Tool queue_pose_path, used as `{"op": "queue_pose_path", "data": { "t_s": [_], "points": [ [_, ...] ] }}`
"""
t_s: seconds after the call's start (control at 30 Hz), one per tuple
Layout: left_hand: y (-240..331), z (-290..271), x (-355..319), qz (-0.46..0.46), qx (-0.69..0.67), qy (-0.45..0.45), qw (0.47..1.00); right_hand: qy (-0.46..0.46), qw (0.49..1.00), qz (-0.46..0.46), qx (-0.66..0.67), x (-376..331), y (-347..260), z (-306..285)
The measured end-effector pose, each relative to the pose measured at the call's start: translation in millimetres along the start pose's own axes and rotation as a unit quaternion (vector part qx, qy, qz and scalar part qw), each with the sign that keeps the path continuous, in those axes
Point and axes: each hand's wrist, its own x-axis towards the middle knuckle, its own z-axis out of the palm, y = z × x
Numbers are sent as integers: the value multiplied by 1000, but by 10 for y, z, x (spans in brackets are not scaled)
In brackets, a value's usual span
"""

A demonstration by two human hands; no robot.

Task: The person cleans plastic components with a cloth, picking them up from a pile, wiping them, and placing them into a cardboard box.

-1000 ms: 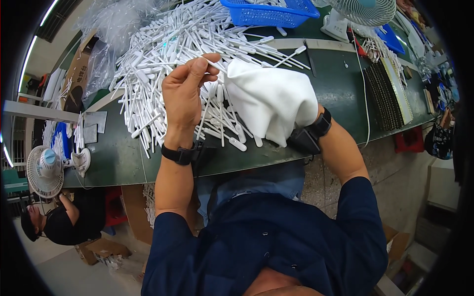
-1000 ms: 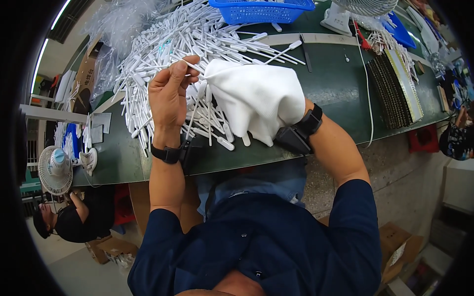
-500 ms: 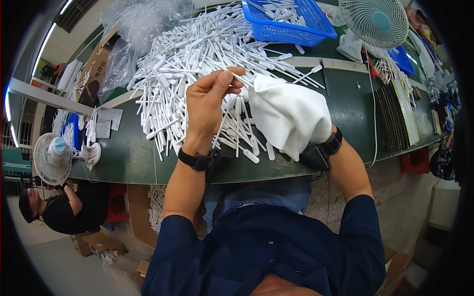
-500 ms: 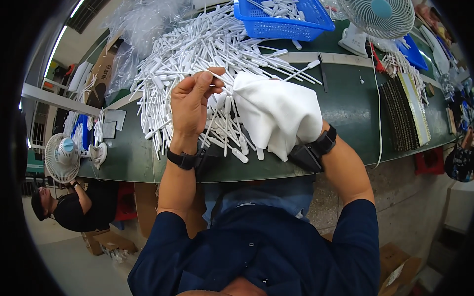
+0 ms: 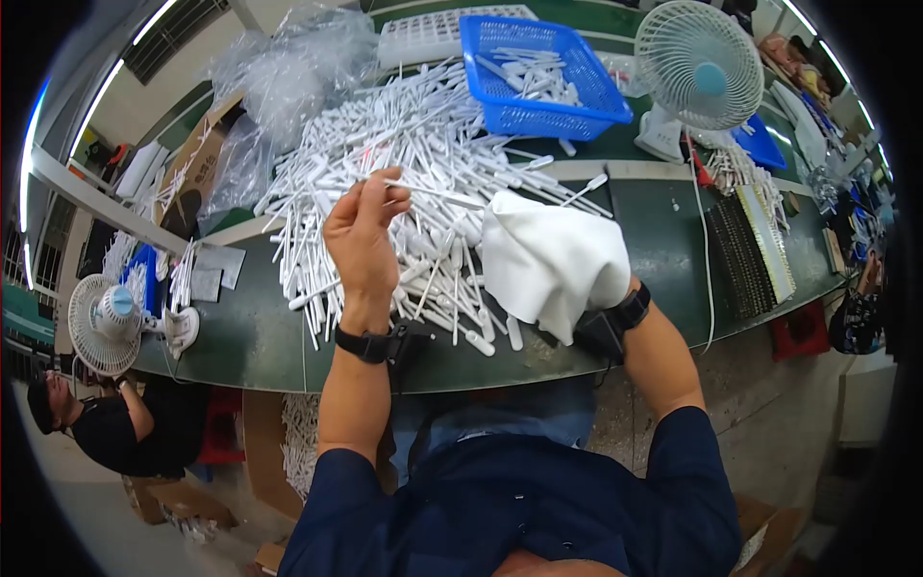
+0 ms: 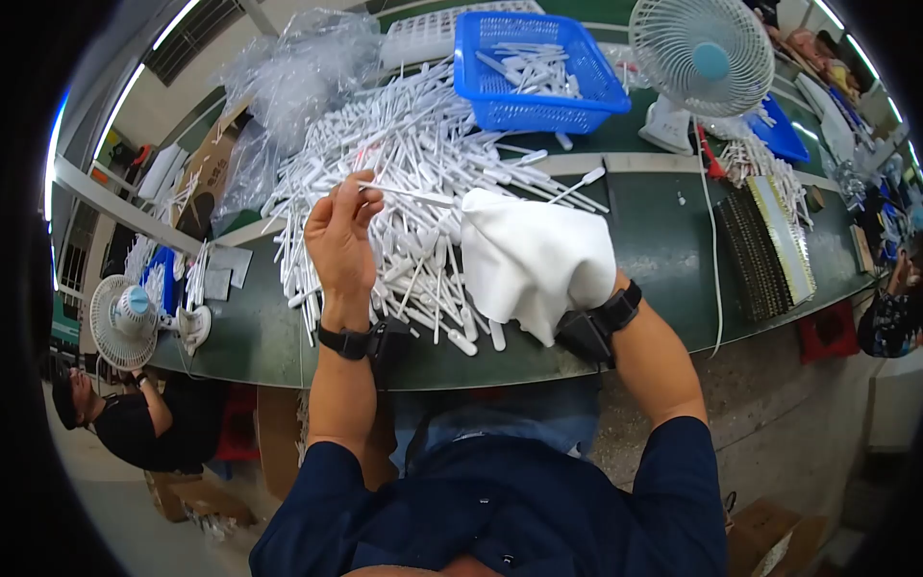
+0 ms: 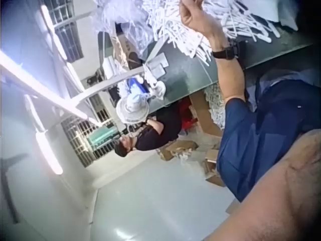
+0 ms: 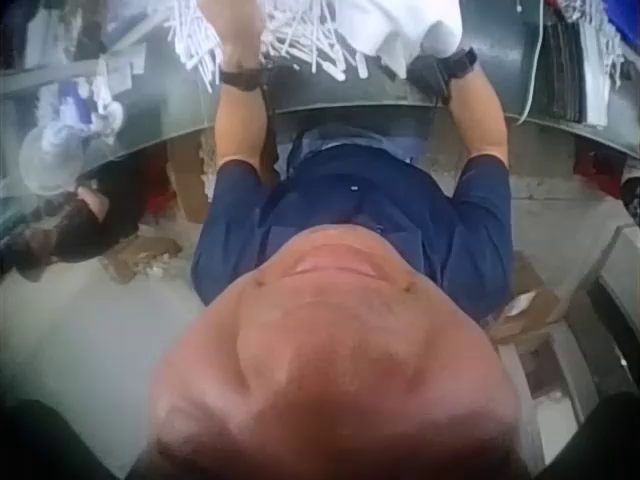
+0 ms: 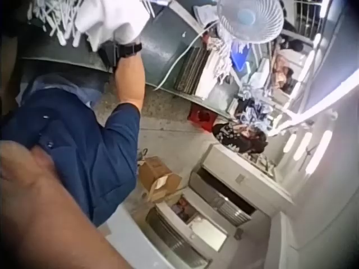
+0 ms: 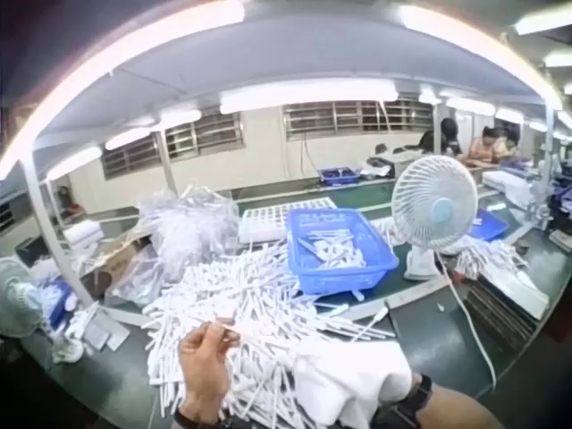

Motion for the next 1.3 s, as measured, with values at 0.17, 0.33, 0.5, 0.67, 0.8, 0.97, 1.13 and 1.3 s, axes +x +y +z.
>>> {"op": "queue_pose_path", "data": {
  "t_s": [0.17, 0.33, 0.5, 0.67, 0.8, 0.97, 1.13, 1.3],
  "points": [
    [303, 356, 275, 18, 127, -86, 988, 39, 976, 43, 210, -85, 27, -47],
    [268, 815, 559, 71, 248, -236, 937, -11, 948, 74, 309, -90, 85, -90],
    [135, 895, 809, -41, 246, -231, 941, -38, 937, 73, 340, -36, 225, -182],
    [147, 1323, 1327, 7, 240, -240, 941, -44, 917, 99, 384, -95, 173, -155],
    [-142, 1445, 1494, 56, 309, -194, 929, -53, 929, 99, 354, -119, 135, -113],
    [-105, 1167, 1162, -29, 334, -285, 898, 33, 958, 13, 284, -56, 111, -111],
    [346, 690, 1058, -14, 349, -285, 893, 74, 964, -101, -235, 209, -52, -339],
    [366, 519, 726, -13, 564, -280, 777, 149, 904, -124, -382, 93, 18, -291]
  ]
}}
